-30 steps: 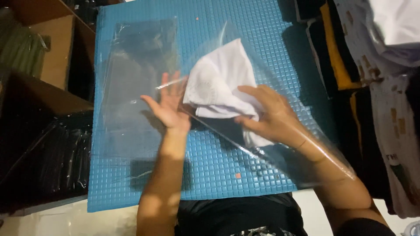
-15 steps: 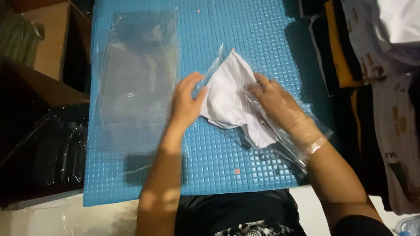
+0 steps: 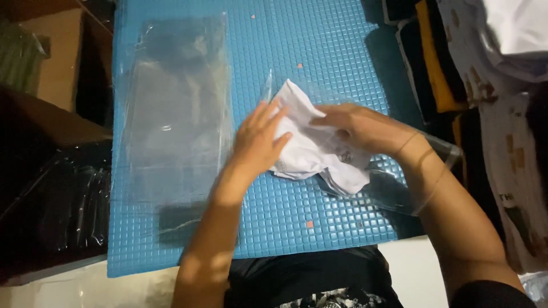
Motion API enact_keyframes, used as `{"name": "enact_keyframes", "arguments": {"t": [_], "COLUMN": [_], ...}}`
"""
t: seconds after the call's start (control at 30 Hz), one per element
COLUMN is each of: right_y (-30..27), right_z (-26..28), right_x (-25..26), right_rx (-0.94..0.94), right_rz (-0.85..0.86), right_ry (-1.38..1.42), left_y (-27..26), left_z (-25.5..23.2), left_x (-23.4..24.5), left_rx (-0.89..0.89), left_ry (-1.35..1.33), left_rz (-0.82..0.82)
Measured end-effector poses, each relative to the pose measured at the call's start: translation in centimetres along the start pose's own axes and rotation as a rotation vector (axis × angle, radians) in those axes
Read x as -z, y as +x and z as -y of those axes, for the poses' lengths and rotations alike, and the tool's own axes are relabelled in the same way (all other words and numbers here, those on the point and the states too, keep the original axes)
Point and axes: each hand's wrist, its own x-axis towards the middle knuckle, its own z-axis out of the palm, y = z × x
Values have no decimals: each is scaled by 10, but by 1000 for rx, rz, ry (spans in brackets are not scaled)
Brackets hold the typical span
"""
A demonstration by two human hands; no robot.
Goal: The person folds a white t-shirt and places it into a clear plastic bag, then repeats the process with two black t-shirts. Each folded shirt is inserted into a separate bag and set aside on the table.
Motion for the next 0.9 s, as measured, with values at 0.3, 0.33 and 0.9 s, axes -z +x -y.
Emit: {"name": "enact_keyframes", "arguments": {"t": [0.3,0.33,0.9], "right_y": [-53,-56,-134], "right_z": [2,-7,4], "right_x": [-43,-54,-106], "right_rx": [92,89,442], "right_rz": [-194,-188,-441], "right_ry": [-118,-116,-459], "left_y": [17,15,30], "left_z": [-15,-14,5], "left_x": [7,2,-16], "left_rx": [83,84,-17], "left_ry": [7,2,85], "left_rz": [560,565,606]}}
